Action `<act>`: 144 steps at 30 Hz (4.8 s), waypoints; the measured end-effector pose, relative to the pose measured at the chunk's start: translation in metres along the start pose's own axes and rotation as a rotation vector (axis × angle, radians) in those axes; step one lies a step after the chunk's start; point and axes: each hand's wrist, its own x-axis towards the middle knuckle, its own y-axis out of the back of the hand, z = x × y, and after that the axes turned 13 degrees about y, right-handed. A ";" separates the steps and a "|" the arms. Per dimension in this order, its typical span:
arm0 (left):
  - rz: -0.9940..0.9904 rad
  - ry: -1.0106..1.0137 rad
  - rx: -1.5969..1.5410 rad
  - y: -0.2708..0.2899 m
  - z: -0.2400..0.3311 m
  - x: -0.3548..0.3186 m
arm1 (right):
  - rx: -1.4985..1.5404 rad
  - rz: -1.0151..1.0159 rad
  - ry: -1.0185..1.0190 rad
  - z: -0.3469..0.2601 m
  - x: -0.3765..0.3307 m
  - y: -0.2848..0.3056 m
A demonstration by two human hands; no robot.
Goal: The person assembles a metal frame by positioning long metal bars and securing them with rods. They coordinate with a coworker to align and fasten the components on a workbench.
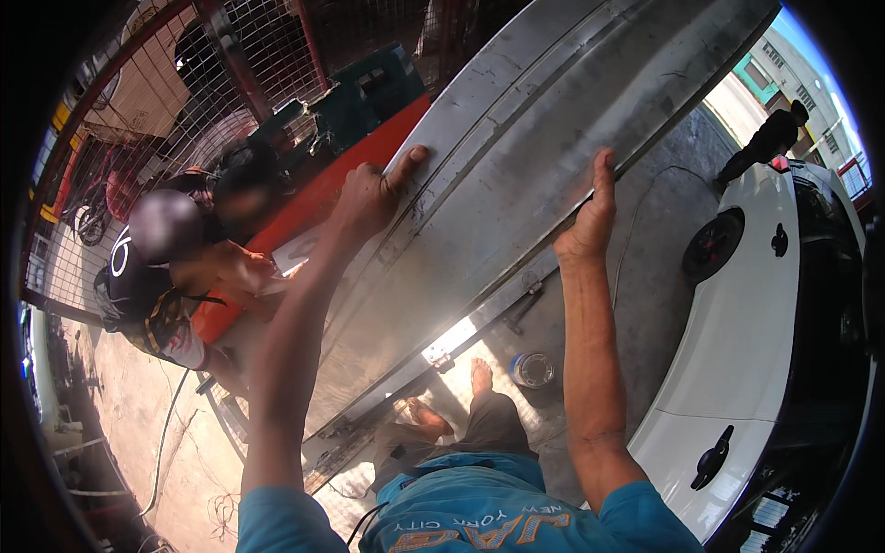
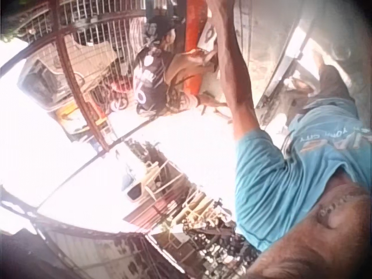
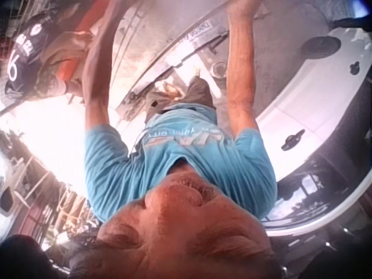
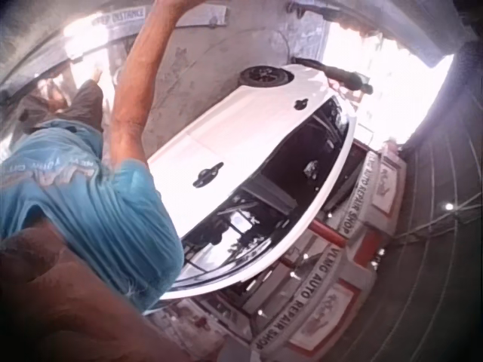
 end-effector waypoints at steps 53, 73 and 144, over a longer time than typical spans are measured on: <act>-0.418 -0.102 0.187 -0.556 -0.626 0.228 | -0.302 0.360 -0.917 0.635 -0.241 0.642; -0.694 0.001 0.364 -0.512 -0.700 0.148 | -0.727 0.109 -0.714 0.659 -0.218 0.582; 0.001 0.119 0.422 -0.386 -0.840 0.008 | -1.001 -2.010 0.681 0.745 -0.410 0.336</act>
